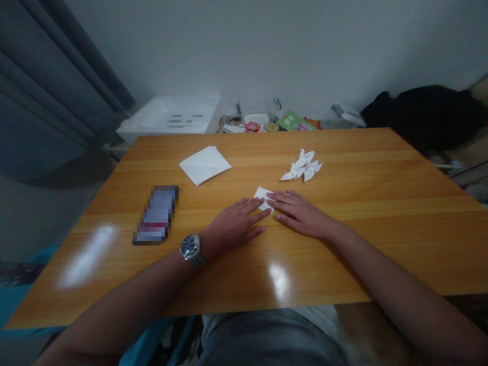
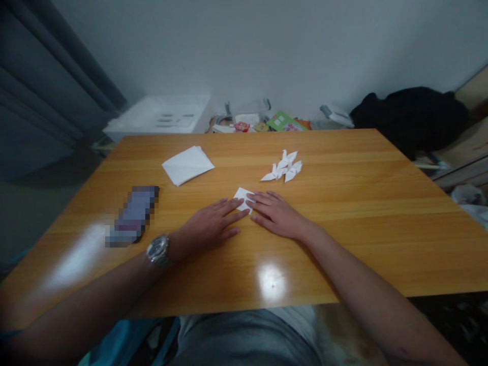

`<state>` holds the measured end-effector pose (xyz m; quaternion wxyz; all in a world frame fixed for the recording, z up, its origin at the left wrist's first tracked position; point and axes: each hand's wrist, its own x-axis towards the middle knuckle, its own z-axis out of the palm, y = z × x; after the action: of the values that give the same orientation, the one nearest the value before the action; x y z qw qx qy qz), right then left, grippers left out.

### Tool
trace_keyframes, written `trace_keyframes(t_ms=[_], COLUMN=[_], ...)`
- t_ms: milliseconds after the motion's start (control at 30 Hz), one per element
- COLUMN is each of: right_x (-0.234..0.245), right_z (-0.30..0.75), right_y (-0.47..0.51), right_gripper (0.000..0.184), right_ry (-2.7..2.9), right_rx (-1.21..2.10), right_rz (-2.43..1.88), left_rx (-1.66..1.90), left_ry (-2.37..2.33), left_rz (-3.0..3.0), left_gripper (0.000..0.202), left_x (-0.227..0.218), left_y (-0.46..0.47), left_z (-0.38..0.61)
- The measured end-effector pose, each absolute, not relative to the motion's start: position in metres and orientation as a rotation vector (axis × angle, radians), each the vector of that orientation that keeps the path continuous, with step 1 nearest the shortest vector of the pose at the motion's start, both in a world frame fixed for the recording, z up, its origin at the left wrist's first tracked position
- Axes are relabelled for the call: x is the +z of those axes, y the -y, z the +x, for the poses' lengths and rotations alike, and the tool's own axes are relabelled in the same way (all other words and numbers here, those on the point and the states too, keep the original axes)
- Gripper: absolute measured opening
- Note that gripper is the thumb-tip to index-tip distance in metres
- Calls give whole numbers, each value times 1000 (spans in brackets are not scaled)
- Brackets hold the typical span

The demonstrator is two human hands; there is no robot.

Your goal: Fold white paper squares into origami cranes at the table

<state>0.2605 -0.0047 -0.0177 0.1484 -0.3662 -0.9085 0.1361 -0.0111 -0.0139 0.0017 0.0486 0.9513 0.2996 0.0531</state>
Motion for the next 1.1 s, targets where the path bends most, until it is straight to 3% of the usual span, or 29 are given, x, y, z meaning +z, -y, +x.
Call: trace_keyframes(t_ms=[1100], right_x=[-22], right_z=[262], right_y=[4], right_gripper=[49], right_ry=[2606], right_rx=[382], right_rz=[-1024], left_rx=[194], left_ry=[-1011], left_rz=[2891], left_gripper=[56], left_x=[-10], left_y=[8], left_z=[-15])
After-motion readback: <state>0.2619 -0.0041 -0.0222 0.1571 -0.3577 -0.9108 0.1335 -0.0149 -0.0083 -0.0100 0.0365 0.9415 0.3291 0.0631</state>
